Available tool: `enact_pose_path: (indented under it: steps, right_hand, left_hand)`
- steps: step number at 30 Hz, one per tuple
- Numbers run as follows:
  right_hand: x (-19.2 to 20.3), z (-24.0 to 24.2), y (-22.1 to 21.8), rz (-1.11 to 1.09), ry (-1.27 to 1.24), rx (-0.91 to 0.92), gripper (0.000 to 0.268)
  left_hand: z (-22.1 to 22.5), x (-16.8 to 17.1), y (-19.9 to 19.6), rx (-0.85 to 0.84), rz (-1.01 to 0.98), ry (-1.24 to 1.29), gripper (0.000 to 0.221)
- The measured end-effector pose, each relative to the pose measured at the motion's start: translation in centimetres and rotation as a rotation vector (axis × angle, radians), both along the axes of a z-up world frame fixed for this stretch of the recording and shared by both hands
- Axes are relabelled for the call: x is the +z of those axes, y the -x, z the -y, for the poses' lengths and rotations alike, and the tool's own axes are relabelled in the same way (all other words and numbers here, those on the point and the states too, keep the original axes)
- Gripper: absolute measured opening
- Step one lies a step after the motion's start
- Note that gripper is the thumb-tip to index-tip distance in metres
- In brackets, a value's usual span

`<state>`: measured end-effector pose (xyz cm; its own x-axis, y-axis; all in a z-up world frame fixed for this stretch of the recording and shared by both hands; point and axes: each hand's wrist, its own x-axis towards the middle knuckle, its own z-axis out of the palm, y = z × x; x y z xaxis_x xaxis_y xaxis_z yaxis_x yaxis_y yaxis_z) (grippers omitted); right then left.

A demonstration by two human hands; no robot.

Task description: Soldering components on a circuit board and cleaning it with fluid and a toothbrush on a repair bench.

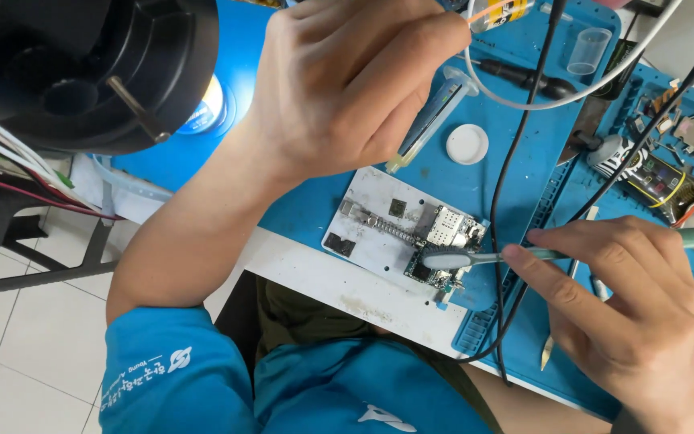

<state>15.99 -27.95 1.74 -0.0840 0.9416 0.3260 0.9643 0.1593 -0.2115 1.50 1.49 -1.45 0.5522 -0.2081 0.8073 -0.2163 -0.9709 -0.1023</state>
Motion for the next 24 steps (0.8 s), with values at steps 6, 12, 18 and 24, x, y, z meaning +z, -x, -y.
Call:
enact_pose_path:
  steps: [6,12,18,24]
  right_hand:
    - [0.4,-0.5,-0.1,0.021,0.026,0.025,0.026]
    - [0.5,-0.4,-0.8,0.067,0.018,0.023,0.020]
    - [0.3,-0.4,-0.9,0.018,0.003,0.029,0.026]
    - [0.6,-0.5,-1.3,0.059,0.035,0.048,0.024]
  left_hand:
    - [-0.1,-0.5,0.1,0.022,-0.011,0.008,0.010]
    - [-0.1,-1.1,0.3,0.021,-0.054,0.054,0.013]
    - [-0.2,-1.9,0.3,0.034,-0.060,0.043,0.018]
    - [-0.2,-1.3,0.2,0.039,-0.043,0.037,0.015]
